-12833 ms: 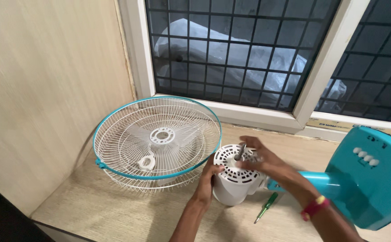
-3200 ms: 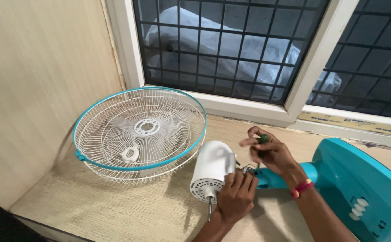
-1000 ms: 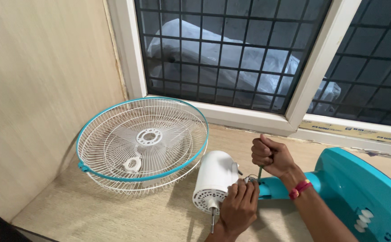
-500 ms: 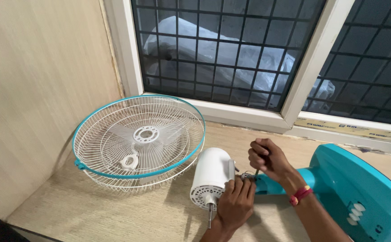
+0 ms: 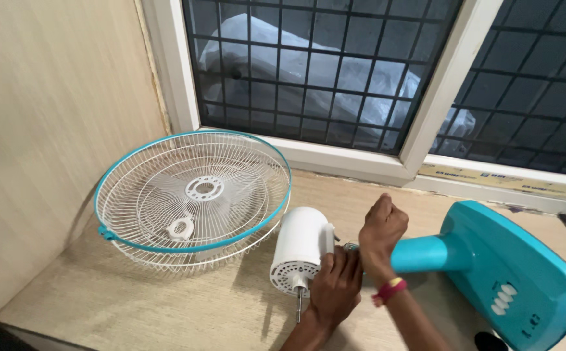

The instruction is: The person reassembles a disassembled electric fan on a countertop. They attach the motor housing to the fan base, secure it with a screwdriver, then fit the front grille, fan blades, and central cap onto the motor shaft.

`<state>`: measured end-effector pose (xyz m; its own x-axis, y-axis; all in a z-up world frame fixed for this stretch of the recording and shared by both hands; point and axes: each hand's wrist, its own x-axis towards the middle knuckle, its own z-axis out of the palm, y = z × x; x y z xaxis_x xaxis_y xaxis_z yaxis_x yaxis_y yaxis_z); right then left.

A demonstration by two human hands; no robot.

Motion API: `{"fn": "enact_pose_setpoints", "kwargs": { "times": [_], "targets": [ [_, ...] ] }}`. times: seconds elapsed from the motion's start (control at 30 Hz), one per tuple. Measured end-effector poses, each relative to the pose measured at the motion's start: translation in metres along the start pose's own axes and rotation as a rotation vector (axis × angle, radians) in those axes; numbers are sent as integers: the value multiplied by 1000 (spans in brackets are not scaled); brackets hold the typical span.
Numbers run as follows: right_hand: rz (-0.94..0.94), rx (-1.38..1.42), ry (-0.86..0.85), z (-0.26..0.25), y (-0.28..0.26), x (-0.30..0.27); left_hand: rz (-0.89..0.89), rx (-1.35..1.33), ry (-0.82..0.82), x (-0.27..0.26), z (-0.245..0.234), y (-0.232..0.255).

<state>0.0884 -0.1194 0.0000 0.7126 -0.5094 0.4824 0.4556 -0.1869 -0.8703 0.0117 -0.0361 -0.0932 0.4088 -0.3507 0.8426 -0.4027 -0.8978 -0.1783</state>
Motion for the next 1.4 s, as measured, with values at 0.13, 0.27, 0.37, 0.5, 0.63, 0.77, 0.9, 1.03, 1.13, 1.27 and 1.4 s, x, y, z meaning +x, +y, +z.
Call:
{"fn": "enact_pose_setpoints", "kwargs": {
  "times": [0.13,0.27,0.37,0.5,0.63,0.77,0.9,1.03,1.13,1.27,1.4],
  "targets": [
    [-24,-176,232,7,-4,-11,24,-137,-11,-4,1,-3],
    [-3,-108,87,5,-2,-9,25,-124,-3,-6,1,-3],
    [79,86,-128,-13,-15,-2,12,-35,-88,-4,-2,-1],
    [-29,38,-546,-54,-55,18,-2,-5,-19,-4,-5,2],
    [44,-881,-809,-90,-71,15,-6,68,28,-5,-3,1],
    [59,-953,-1036,-127,-26,-9,-27,162,13,-6,3,6],
    [-95,-811,-1182,-142,35,-33,-69,12,7,-7,4,7],
    [-441,-560,-1152,-140,44,-44,-62,-5,34,-9,2,9],
    [-256,-554,-1160,-139,12,-24,-54,15,58,-10,1,7],
    [-52,-789,-915,-112,-26,24,-68,-64,52,-8,-1,7],
    [-297,-501,-1029,-44,-6,62,-61,-48,44,-7,-2,6]
  ]
}}
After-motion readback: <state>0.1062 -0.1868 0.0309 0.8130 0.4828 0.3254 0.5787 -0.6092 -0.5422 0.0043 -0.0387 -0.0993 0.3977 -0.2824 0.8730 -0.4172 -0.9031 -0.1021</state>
